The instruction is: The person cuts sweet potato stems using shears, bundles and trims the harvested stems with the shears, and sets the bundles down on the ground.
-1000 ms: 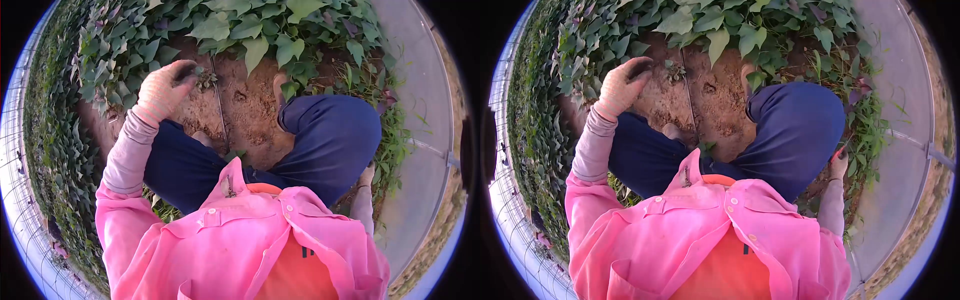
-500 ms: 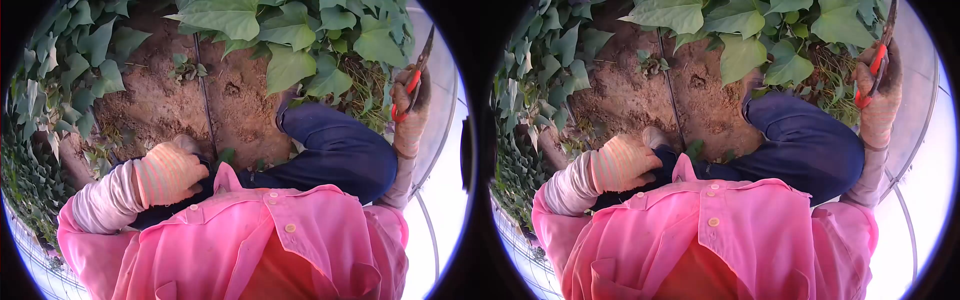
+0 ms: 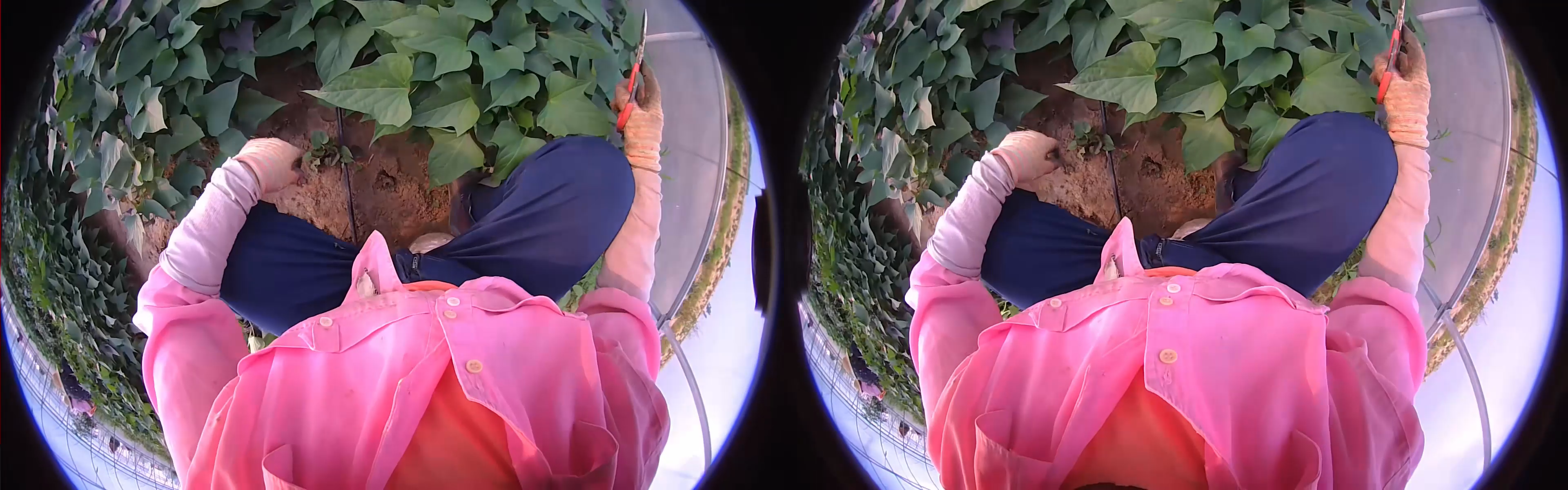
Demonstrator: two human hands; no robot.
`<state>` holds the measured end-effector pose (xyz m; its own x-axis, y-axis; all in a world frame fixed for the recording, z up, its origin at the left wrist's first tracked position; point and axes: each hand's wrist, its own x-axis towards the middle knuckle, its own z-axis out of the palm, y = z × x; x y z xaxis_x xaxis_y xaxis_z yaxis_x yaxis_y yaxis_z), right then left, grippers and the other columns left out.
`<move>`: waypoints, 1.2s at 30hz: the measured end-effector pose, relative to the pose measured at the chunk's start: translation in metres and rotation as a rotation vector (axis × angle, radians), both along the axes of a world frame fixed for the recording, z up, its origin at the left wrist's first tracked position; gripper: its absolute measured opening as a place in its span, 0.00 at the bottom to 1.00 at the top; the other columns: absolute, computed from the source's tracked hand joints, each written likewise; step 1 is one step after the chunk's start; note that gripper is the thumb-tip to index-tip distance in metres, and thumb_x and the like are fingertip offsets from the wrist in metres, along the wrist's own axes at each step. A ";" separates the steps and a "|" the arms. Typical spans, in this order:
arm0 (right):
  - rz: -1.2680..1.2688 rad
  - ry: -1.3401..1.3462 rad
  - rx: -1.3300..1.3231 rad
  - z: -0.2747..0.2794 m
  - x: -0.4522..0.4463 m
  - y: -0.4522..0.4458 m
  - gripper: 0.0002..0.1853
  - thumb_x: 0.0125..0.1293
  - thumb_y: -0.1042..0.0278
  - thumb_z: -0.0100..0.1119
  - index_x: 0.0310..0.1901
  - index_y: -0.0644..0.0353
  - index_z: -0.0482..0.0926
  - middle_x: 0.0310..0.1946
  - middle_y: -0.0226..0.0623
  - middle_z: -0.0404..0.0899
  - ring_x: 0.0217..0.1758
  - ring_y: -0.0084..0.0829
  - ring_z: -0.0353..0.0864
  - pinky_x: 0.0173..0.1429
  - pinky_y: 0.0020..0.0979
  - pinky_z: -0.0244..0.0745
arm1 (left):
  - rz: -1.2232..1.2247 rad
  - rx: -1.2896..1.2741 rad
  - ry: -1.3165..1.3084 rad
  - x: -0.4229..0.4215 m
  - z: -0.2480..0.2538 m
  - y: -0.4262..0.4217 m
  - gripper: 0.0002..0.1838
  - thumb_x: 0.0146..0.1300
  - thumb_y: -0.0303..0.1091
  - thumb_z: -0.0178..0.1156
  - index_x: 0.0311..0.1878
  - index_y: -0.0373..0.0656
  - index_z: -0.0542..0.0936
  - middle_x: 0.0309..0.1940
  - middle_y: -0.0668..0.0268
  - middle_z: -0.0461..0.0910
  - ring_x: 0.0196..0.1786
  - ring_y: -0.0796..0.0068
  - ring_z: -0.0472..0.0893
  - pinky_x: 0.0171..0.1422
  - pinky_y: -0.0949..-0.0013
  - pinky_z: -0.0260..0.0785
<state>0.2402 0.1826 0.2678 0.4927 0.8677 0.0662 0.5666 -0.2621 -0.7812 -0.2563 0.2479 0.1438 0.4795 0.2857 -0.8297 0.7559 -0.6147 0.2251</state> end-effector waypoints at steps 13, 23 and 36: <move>-0.267 0.480 0.179 -0.063 0.014 -0.122 0.28 0.58 0.77 0.63 0.61 0.60 0.68 0.29 0.27 0.72 0.24 0.17 0.68 0.30 0.21 0.67 | 0.475 -0.348 -0.589 0.191 0.021 -0.052 0.16 0.64 0.41 0.56 0.50 0.44 0.79 0.37 0.59 0.83 0.44 0.65 0.81 0.49 0.65 0.72; -0.050 0.665 -0.471 -0.147 0.045 -0.233 0.36 0.56 0.60 0.69 0.63 0.68 0.66 0.51 0.42 0.77 0.52 0.29 0.75 0.58 0.29 0.70 | 0.062 0.181 -0.557 0.384 -0.010 -0.020 0.29 0.58 0.51 0.60 0.56 0.39 0.75 0.46 0.57 0.80 0.53 0.57 0.79 0.57 0.57 0.70; -0.271 0.828 -0.518 -0.200 0.195 -0.086 0.33 0.56 0.36 0.63 0.53 0.56 0.73 0.26 0.29 0.70 0.20 0.22 0.70 0.20 0.25 0.61 | -0.084 0.232 -0.569 0.284 -0.139 -0.019 0.23 0.52 0.45 0.63 0.53 0.53 0.79 0.68 0.56 0.62 0.71 0.47 0.57 0.74 0.49 0.49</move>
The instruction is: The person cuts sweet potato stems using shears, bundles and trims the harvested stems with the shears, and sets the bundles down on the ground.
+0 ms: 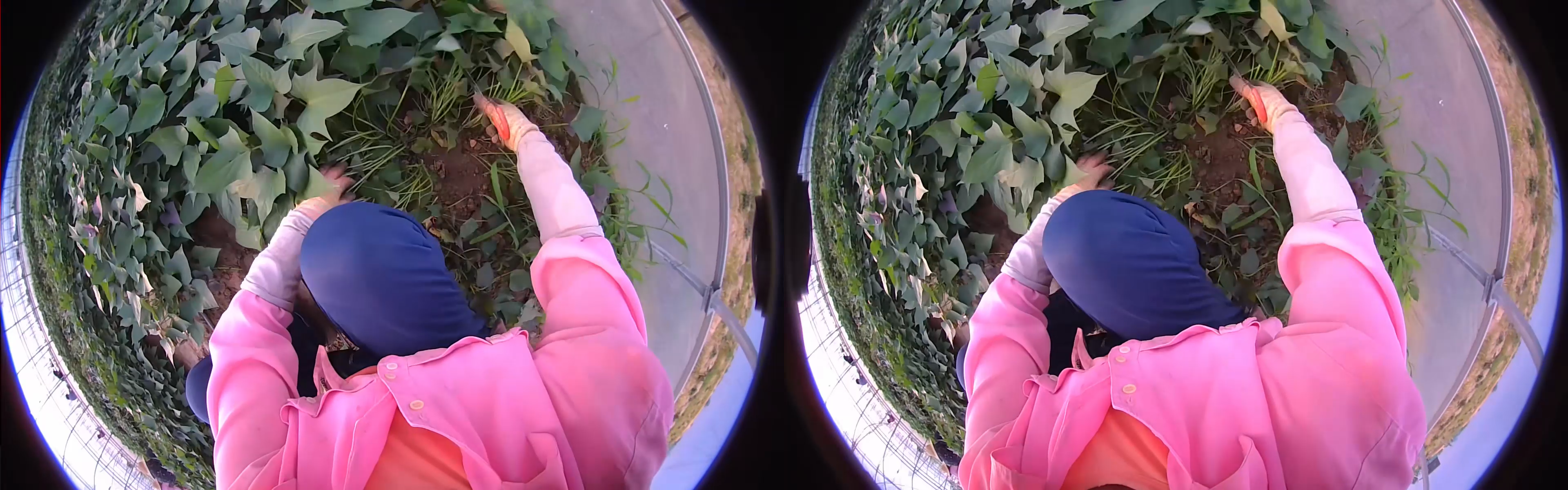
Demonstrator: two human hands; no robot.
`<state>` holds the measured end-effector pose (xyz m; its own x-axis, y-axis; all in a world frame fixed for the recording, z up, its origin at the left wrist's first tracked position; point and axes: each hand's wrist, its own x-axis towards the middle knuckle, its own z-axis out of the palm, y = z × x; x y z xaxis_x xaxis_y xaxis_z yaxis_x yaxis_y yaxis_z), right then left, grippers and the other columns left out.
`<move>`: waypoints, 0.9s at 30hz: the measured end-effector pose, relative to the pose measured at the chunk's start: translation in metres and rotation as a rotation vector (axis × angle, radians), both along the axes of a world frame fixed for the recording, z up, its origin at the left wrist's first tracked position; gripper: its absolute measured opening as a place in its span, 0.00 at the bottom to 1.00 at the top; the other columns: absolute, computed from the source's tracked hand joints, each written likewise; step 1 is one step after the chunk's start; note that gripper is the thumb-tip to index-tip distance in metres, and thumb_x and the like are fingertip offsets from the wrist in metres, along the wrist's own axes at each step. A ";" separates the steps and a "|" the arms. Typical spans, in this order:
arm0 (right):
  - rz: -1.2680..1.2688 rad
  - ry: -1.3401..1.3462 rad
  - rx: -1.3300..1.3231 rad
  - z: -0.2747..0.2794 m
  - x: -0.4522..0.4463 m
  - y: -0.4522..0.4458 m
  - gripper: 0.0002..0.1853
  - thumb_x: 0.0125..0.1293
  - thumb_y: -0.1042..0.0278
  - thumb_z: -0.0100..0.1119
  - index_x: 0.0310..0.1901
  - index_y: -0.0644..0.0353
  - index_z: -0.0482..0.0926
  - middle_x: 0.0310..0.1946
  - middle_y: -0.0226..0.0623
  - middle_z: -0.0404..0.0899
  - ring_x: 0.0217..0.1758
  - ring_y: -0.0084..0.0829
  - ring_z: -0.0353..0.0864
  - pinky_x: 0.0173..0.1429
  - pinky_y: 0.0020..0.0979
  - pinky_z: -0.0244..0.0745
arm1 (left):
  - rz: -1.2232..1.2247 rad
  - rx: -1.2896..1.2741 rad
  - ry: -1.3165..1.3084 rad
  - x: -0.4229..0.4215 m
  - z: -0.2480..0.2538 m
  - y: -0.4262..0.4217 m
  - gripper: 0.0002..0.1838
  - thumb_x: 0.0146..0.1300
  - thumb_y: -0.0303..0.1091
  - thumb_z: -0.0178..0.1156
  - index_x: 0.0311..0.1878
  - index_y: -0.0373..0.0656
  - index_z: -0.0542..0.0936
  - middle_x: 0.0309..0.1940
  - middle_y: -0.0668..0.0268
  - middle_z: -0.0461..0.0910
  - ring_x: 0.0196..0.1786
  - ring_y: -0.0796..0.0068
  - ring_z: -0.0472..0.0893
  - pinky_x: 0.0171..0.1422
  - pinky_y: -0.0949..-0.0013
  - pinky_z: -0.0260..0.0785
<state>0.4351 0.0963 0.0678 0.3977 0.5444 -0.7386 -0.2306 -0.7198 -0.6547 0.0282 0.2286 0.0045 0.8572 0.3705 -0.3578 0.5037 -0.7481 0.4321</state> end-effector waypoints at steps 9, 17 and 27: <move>-0.561 -0.085 -0.074 -0.084 0.025 -0.118 0.28 0.59 0.40 0.63 0.49 0.56 0.74 0.21 0.30 0.70 0.14 0.26 0.67 0.17 0.31 0.62 | 0.046 -0.224 -0.057 0.018 0.074 -0.010 0.23 0.57 0.43 0.62 0.56 0.45 0.77 0.58 0.53 0.74 0.62 0.53 0.71 0.65 0.58 0.64; 0.049 0.275 0.253 0.050 -0.103 -0.122 0.22 0.64 0.51 0.59 0.54 0.56 0.73 0.22 0.25 0.68 0.16 0.17 0.64 0.19 0.22 0.57 | 0.186 -0.776 -0.057 0.123 0.176 0.003 0.20 0.65 0.38 0.57 0.58 0.40 0.75 0.44 0.64 0.82 0.43 0.71 0.83 0.49 0.68 0.75; -0.019 0.104 -0.024 -0.046 -0.021 0.005 0.29 0.56 0.35 0.62 0.43 0.57 0.75 0.23 0.30 0.70 0.17 0.25 0.68 0.20 0.27 0.60 | 0.823 -0.843 -0.576 0.181 0.006 0.064 0.20 0.63 0.38 0.58 0.57 0.42 0.75 0.47 0.66 0.80 0.51 0.69 0.77 0.61 0.67 0.65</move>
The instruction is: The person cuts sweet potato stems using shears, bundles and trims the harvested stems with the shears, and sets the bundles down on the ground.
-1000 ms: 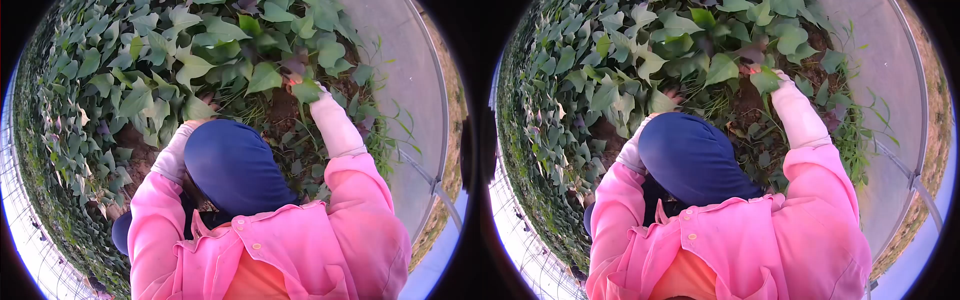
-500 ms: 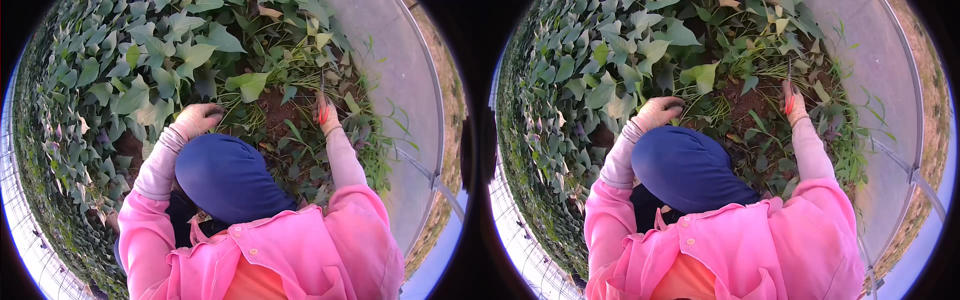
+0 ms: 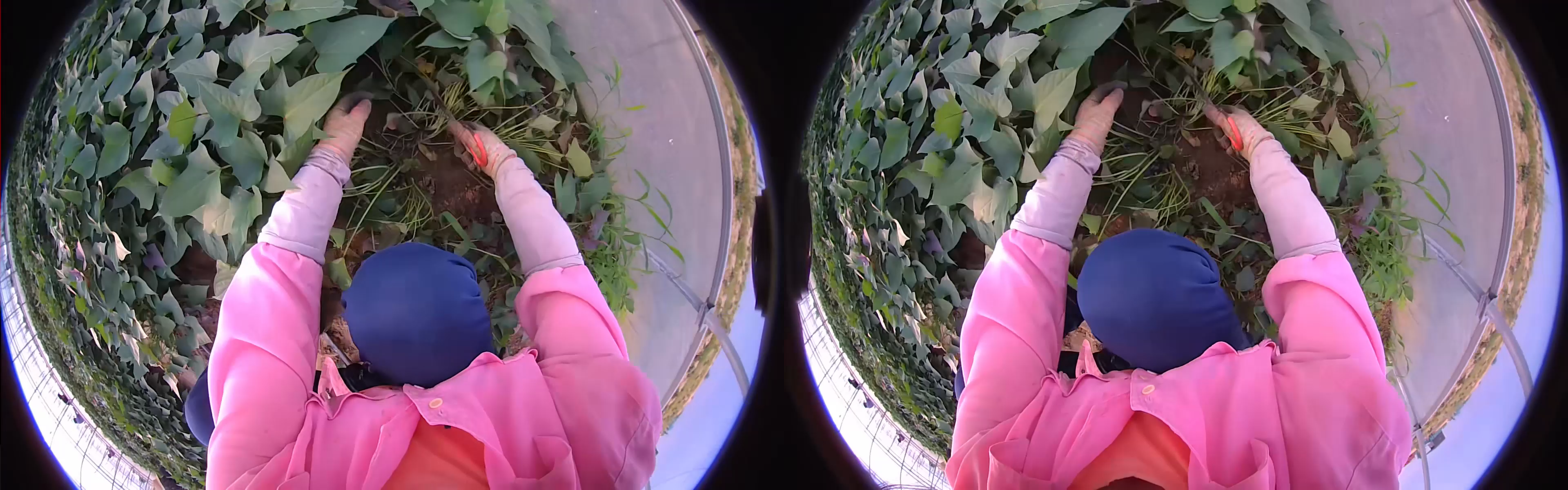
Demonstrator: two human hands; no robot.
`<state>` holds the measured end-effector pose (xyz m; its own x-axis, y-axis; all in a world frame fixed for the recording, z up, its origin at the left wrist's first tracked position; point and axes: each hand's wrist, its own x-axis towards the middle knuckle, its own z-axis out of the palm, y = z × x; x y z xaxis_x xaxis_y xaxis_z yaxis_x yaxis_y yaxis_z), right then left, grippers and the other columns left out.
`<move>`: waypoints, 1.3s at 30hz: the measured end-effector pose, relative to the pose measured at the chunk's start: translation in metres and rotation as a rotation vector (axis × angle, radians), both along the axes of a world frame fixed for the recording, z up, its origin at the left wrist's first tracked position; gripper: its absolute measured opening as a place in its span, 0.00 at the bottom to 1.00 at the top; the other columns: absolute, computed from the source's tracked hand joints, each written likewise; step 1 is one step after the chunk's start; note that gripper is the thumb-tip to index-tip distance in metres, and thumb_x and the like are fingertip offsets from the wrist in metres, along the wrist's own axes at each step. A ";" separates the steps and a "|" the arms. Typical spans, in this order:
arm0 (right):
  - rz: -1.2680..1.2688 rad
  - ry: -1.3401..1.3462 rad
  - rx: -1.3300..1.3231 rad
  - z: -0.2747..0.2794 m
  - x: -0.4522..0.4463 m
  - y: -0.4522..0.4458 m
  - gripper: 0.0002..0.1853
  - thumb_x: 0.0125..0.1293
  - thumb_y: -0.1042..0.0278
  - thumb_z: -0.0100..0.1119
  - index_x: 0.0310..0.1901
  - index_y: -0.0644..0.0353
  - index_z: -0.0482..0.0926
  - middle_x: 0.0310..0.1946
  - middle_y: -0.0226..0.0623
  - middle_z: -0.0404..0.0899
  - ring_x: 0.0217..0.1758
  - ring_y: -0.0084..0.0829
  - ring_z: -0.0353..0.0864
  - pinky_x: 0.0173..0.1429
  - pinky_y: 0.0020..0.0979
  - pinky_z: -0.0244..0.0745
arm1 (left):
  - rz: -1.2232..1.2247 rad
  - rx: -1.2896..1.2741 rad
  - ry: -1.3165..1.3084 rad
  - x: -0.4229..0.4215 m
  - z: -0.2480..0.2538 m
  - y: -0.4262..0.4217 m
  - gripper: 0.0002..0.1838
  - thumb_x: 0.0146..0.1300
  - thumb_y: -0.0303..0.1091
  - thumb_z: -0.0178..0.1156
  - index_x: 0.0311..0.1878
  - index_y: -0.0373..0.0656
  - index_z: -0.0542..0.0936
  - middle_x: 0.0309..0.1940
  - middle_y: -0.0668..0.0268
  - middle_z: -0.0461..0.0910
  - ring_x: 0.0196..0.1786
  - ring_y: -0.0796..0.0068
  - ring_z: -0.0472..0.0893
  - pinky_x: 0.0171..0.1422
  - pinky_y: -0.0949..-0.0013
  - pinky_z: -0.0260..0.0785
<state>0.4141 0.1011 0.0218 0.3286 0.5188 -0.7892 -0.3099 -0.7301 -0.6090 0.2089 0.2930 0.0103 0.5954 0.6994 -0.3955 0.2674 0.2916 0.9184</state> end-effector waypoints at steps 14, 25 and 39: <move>-0.144 0.118 0.357 0.034 -0.023 -0.076 0.23 0.68 0.44 0.50 0.46 0.61 0.73 0.20 0.30 0.70 0.18 0.21 0.69 0.20 0.24 0.61 | -0.948 0.727 1.124 0.030 0.000 -0.054 0.36 0.53 0.61 0.62 0.61 0.51 0.72 0.63 0.64 0.69 0.68 0.64 0.64 0.72 0.45 0.49; -0.030 0.098 -0.189 -0.010 -0.023 -0.028 0.29 0.63 0.33 0.52 0.38 0.57 0.75 0.23 0.32 0.74 0.20 0.26 0.72 0.23 0.29 0.70 | -0.962 0.511 1.087 0.034 -0.015 -0.051 0.36 0.55 0.61 0.60 0.63 0.50 0.71 0.65 0.62 0.70 0.72 0.62 0.61 0.74 0.48 0.46; 0.086 0.286 -0.218 -0.025 -0.023 -0.036 0.34 0.60 0.28 0.51 0.48 0.56 0.76 0.33 0.33 0.80 0.25 0.29 0.77 0.37 0.40 0.80 | -0.771 0.472 0.875 0.030 -0.018 -0.045 0.25 0.56 0.54 0.58 0.56 0.55 0.78 0.57 0.65 0.76 0.65 0.62 0.67 0.73 0.46 0.45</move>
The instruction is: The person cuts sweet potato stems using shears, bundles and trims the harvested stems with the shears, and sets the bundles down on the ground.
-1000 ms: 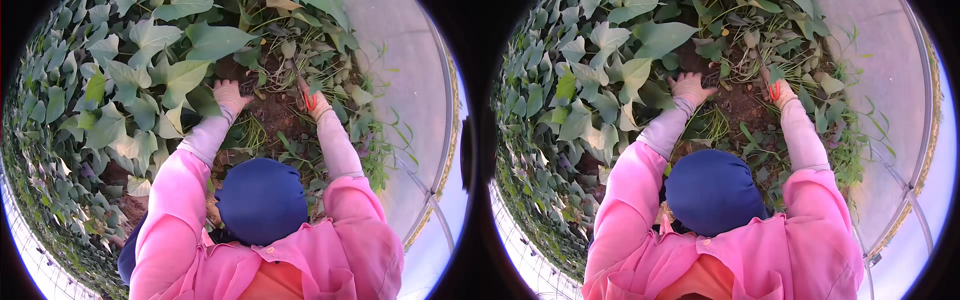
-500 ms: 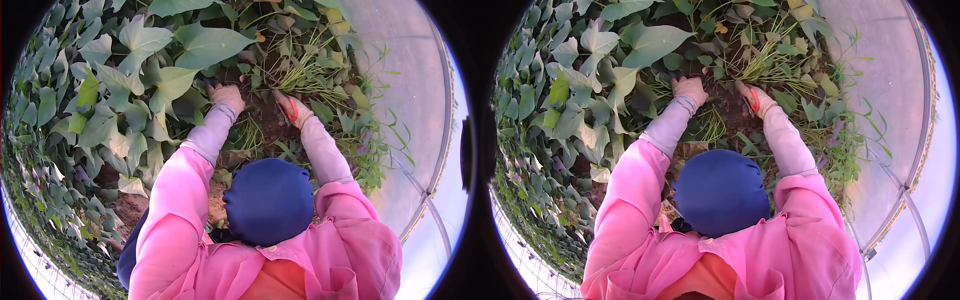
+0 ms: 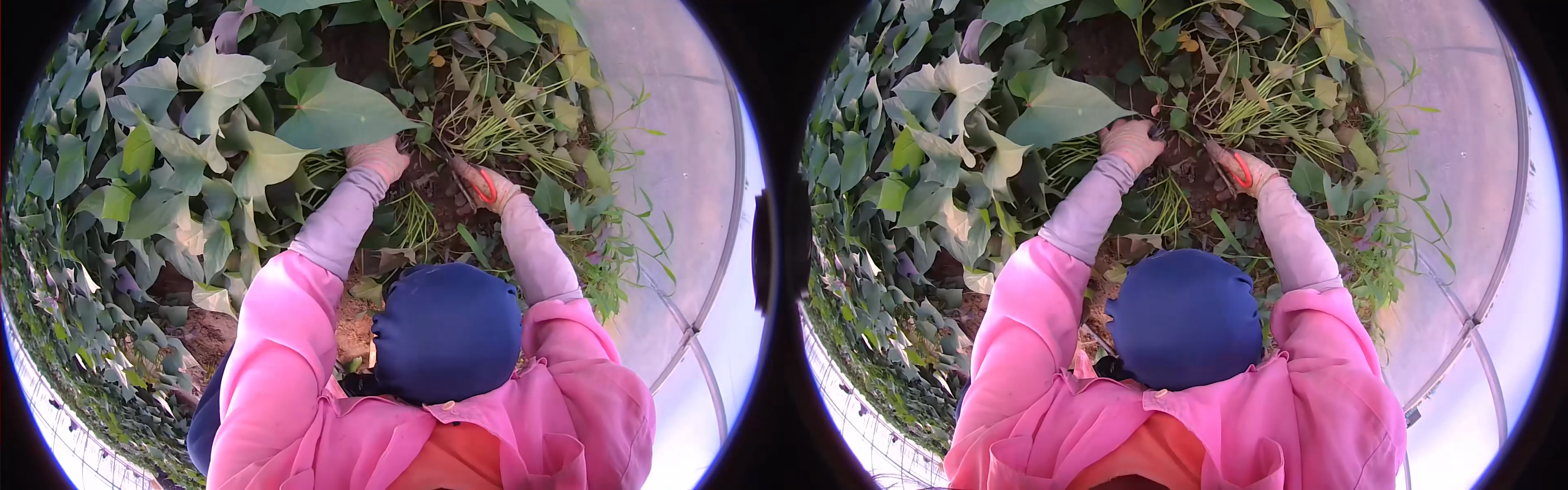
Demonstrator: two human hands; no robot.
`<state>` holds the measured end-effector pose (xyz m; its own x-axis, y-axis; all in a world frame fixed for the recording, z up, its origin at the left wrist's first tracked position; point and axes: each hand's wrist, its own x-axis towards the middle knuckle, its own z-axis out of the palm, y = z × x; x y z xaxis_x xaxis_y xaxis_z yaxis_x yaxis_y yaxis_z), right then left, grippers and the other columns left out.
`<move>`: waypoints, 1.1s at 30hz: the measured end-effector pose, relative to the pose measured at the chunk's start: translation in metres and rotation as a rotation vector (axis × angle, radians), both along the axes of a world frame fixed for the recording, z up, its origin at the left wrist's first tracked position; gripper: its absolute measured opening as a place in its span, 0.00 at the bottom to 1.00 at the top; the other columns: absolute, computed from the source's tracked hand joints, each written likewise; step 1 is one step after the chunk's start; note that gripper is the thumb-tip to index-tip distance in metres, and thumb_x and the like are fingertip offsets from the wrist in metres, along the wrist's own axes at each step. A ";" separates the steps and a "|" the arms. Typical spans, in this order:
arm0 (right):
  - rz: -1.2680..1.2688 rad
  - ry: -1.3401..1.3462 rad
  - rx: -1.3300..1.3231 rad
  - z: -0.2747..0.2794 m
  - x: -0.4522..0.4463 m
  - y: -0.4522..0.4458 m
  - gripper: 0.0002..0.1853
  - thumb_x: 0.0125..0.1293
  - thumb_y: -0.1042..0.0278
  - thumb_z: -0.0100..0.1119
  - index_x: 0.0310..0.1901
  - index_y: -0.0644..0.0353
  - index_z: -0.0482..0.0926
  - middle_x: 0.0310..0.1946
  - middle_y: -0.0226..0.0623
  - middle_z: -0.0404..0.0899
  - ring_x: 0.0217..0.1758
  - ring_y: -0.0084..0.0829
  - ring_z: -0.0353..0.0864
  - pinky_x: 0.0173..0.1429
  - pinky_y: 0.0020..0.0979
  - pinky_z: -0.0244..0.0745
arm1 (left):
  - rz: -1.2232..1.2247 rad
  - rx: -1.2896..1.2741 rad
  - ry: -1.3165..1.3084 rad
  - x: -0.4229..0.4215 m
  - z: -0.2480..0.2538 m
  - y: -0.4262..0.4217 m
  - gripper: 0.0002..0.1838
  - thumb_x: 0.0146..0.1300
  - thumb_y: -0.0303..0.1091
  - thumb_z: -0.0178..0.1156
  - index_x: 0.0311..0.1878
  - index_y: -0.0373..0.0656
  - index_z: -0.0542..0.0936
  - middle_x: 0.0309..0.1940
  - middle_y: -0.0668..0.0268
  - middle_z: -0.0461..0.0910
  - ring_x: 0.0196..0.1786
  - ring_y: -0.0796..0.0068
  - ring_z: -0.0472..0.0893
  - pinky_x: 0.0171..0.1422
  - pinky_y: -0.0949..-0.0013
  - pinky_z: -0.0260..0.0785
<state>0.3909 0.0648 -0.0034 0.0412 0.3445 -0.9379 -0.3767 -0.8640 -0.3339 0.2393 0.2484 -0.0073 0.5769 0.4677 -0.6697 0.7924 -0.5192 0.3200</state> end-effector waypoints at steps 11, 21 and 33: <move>0.075 -0.304 0.204 -0.001 -0.020 0.046 0.32 0.60 0.41 0.58 0.59 0.56 0.71 0.42 0.35 0.79 0.22 0.26 0.74 0.14 0.30 0.61 | -0.023 -0.001 -0.097 -0.006 -0.004 -0.008 0.25 0.53 0.55 0.61 0.51 0.53 0.81 0.48 0.64 0.81 0.57 0.63 0.75 0.68 0.55 0.54; -0.075 0.011 0.179 -0.001 -0.013 -0.016 0.35 0.57 0.28 0.56 0.36 0.61 0.75 0.24 0.34 0.74 0.24 0.27 0.75 0.29 0.32 0.73 | 0.095 -0.117 -0.148 -0.018 -0.015 0.013 0.29 0.54 0.54 0.61 0.53 0.42 0.79 0.48 0.55 0.81 0.53 0.56 0.79 0.59 0.63 0.69; 0.131 -0.218 0.104 0.001 -0.019 0.027 0.32 0.60 0.35 0.56 0.51 0.59 0.74 0.20 0.27 0.66 0.17 0.24 0.63 0.21 0.28 0.64 | 0.043 -0.136 -0.145 -0.019 0.005 0.005 0.29 0.56 0.51 0.61 0.54 0.40 0.76 0.48 0.55 0.81 0.53 0.56 0.78 0.61 0.62 0.66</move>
